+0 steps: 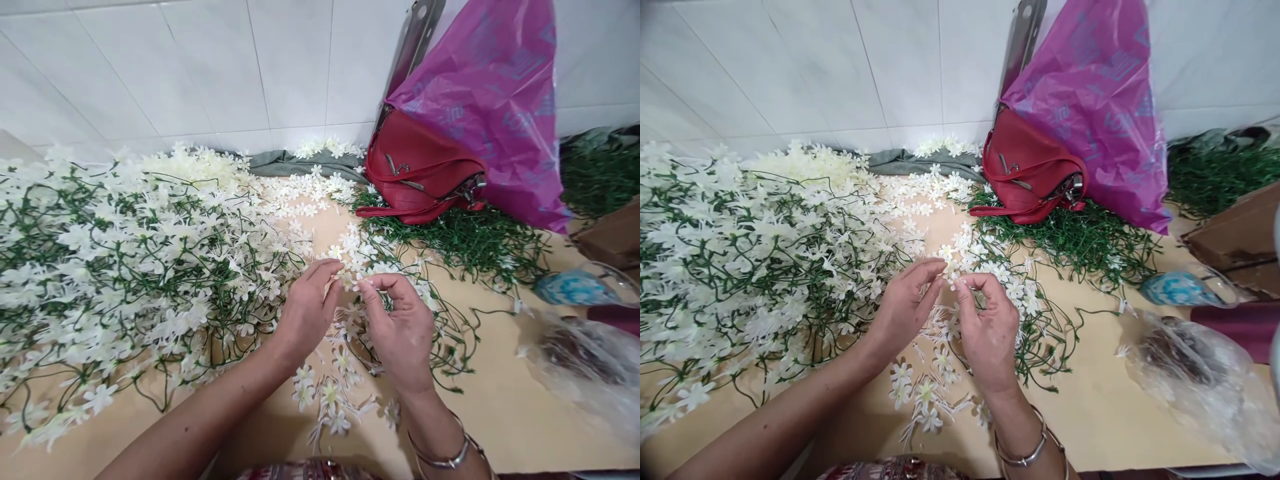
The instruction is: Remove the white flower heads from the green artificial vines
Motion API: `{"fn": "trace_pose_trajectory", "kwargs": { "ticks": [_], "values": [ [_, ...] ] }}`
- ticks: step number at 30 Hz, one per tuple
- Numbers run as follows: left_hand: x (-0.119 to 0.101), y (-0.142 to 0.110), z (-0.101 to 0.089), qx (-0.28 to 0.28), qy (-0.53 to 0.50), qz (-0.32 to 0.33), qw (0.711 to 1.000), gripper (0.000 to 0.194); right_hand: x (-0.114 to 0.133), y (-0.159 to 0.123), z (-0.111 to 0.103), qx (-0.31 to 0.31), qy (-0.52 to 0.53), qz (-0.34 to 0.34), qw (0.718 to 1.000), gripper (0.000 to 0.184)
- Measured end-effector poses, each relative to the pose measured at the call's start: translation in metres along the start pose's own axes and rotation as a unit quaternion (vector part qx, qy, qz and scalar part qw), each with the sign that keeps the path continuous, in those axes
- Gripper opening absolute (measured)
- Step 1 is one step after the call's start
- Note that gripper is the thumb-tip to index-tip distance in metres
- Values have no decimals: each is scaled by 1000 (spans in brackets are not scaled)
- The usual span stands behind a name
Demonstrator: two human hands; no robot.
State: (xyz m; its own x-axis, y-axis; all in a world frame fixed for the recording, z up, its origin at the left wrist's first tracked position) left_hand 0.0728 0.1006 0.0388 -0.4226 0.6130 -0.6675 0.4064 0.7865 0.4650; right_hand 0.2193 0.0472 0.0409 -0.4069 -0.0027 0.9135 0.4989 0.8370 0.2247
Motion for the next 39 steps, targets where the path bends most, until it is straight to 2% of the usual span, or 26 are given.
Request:
{"fn": "trace_pose_trajectory", "kwargs": {
  "ticks": [3, 6, 10, 13, 18, 25, 32, 34, 35, 36, 37, 39],
  "values": [
    [9, 12, 4, 24, 69, -10, 997, 30, -1, 0, -2, -11, 36, 24, 999, 14],
    [22, 29, 2, 33, 130, -48, 990, 37, 0, 1, -3, -16, 51, 40, 998, 15],
    [39, 56, -3, 59, 258, -87, 961, 44, 1, 1, -4, -22, 58, 34, 997, 15],
    [49, 69, -6, 68, 303, -109, 944, 48, -3, 2, -3, -20, 61, 47, 997, 17],
    [61, 71, -9, 80, 346, -144, 924, 39, -9, 3, -1, -2, 71, 62, 996, 17],
    [62, 67, -12, 74, 327, -158, 929, 36, -9, 3, 2, 13, 95, 73, 993, 17],
    [45, 63, -18, 22, 193, -107, 975, 22, -10, 4, 3, 16, 95, 84, 992, 17],
    [40, 58, -16, 6, 97, -97, 991, 17, -10, 4, 4, 18, 99, 86, 991, 17],
    [40, 54, -13, -6, 10, -106, 994, 15, -10, 4, 4, 19, 102, 88, 991, 17],
    [41, 50, -9, -19, -92, -125, 988, 14, -11, 4, 4, 20, 106, 90, 990, 16],
    [43, 45, -4, -32, -196, -149, 969, 15, -11, 4, 5, 20, 108, 92, 990, 16],
    [47, 36, 5, -53, -347, -197, 915, 22, -13, 5, 6, 22, 108, 94, 990, 15]
  ]
}}
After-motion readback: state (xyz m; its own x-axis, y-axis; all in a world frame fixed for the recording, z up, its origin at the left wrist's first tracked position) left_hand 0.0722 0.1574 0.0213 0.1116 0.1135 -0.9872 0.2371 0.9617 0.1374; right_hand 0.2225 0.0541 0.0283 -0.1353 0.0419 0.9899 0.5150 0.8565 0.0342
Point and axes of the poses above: each hand's wrist, its own y-axis towards the middle knuckle, its own z-axis out of the palm, x = y × z, the point moved 7 cm from there along y, towards the middle knuckle, and after that the axes turned 8 degrees about z, right-handed, at the moved point
